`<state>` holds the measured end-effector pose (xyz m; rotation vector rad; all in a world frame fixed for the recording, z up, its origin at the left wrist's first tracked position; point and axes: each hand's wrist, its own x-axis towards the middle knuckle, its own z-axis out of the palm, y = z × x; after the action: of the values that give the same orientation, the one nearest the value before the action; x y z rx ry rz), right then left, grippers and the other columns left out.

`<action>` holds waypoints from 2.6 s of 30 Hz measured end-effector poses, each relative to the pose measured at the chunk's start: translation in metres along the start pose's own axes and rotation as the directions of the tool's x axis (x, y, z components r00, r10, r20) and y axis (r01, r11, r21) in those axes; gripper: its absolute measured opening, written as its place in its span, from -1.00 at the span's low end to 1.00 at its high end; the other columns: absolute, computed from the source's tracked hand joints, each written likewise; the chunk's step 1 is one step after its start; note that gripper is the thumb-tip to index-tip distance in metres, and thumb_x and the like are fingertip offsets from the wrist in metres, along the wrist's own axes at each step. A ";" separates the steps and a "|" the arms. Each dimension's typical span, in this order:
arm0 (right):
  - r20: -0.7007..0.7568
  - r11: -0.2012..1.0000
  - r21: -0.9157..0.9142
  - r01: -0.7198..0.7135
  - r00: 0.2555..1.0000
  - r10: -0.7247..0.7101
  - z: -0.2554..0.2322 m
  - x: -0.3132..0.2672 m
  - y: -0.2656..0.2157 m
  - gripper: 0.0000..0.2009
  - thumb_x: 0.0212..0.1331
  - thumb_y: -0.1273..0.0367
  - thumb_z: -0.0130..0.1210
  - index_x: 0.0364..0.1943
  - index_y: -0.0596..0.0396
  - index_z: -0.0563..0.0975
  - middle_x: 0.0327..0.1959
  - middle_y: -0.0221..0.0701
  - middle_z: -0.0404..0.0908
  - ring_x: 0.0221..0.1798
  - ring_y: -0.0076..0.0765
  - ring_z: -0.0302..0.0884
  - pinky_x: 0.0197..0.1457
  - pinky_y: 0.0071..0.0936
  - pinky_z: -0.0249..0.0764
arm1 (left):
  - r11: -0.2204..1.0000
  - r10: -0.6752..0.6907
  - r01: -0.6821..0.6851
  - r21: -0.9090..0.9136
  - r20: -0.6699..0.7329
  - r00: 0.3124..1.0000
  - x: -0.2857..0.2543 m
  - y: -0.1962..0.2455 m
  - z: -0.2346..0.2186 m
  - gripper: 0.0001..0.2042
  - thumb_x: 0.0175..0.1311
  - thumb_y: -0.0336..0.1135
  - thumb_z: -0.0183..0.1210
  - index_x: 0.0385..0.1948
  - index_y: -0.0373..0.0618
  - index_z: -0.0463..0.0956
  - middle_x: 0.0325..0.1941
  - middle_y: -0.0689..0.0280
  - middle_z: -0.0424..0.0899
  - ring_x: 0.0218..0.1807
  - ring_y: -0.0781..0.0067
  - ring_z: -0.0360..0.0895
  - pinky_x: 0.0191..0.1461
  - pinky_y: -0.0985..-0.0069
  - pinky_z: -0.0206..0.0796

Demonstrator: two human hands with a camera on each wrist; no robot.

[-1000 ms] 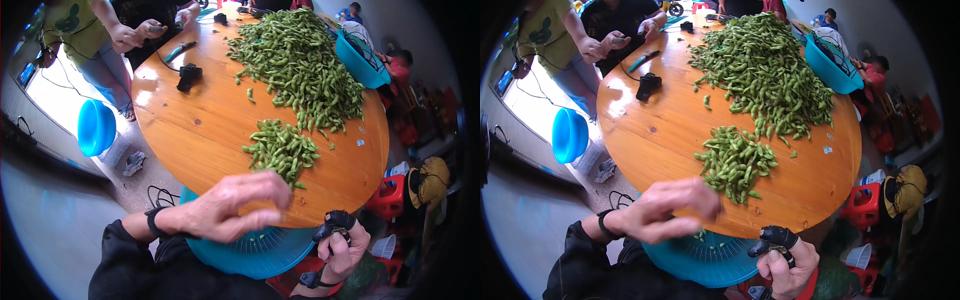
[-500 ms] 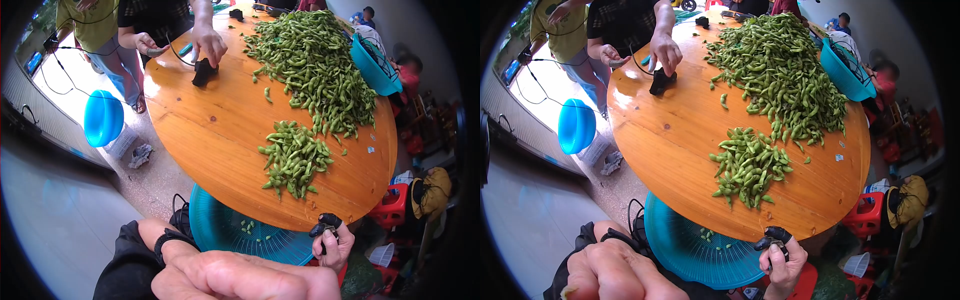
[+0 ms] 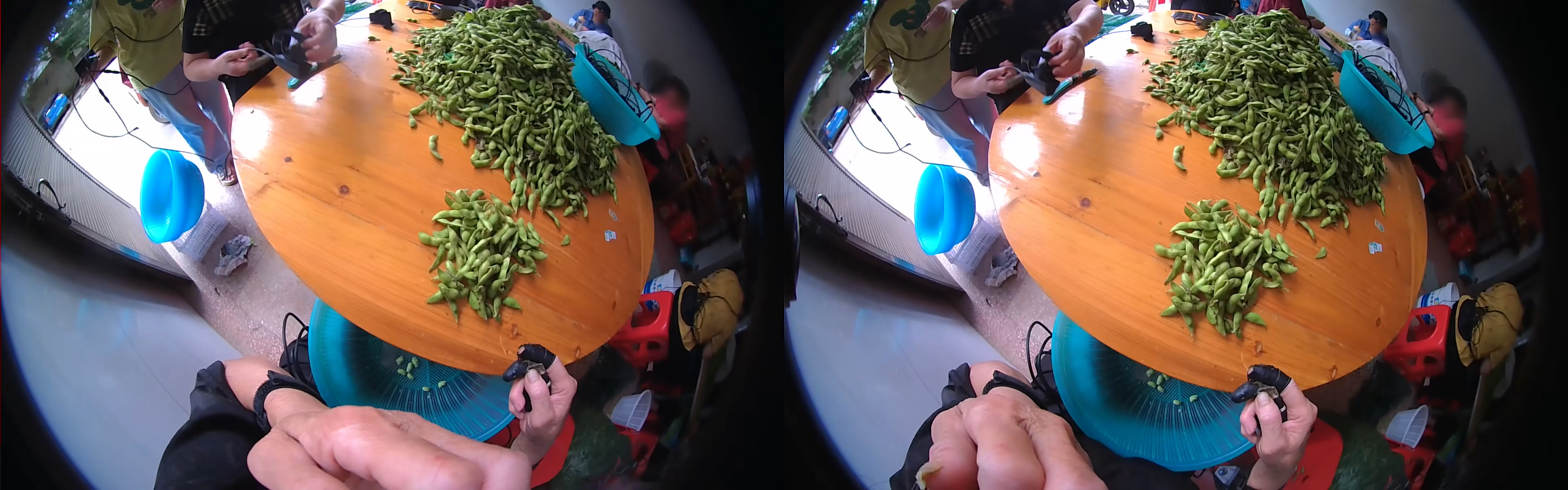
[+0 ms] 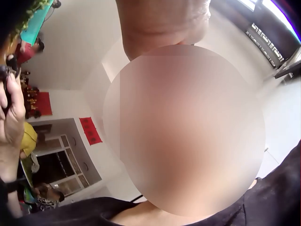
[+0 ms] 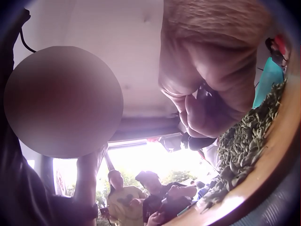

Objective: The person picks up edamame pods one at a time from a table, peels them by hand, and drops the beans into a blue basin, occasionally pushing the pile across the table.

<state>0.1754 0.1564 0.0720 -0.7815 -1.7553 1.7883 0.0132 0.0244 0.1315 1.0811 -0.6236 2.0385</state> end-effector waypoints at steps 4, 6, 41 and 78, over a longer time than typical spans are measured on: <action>-0.024 0.997 -0.080 -0.012 1.000 0.010 -0.001 -0.001 0.008 -0.76 0.25 0.51 -0.05 -0.09 0.33 0.58 -0.75 -0.45 0.42 -0.73 -0.67 0.26 -0.67 -0.67 0.14 | 0.866 -0.365 0.366 0.341 -0.071 0.928 0.017 0.051 -0.017 -0.79 0.43 -0.39 -0.02 -0.18 -0.39 0.51 -0.11 -0.09 0.51 -0.11 -0.07 0.53 0.06 0.08 0.40; -0.003 0.993 -0.099 -0.057 0.998 0.057 -0.003 -0.001 0.010 -0.77 0.27 0.49 -0.02 -0.10 0.29 0.59 -0.75 -0.47 0.42 -0.72 -0.69 0.27 -0.65 -0.68 0.15 | 0.303 -0.408 0.382 0.873 -0.244 0.880 0.017 0.061 -0.035 -0.84 0.39 -0.45 0.01 -0.16 -0.32 0.53 -0.13 -0.03 0.52 -0.10 0.00 0.52 -0.02 0.20 0.45; 0.240 0.873 0.370 -0.319 0.940 0.241 0.035 0.010 0.037 -0.83 0.41 0.43 -0.03 -0.08 0.24 0.51 -0.63 -0.56 0.33 -0.61 -0.72 0.19 -0.56 -0.71 0.10 | 0.061 -0.364 0.907 0.416 -0.837 0.408 -0.074 0.023 -0.087 -0.89 0.29 -0.54 0.25 -0.39 -0.23 0.48 -0.39 0.46 0.54 -0.27 0.76 0.53 -0.23 0.66 0.48; 0.266 0.844 -0.446 0.297 0.945 -0.192 0.036 0.002 0.026 -0.83 0.11 0.55 0.12 -0.19 0.27 0.57 -0.35 -0.18 0.54 -0.37 -0.06 0.59 -0.30 -0.30 0.50 | -0.350 -0.460 0.518 0.781 -0.625 0.631 -0.100 0.021 -0.067 -0.71 0.32 -0.41 0.17 -0.02 -0.31 0.35 -0.42 -0.06 0.62 -0.36 -0.12 0.64 -0.37 0.16 0.46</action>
<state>0.1496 0.1320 0.0455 -0.5214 -2.3757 1.3109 0.0014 0.0197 0.0098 1.5838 1.6411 1.2827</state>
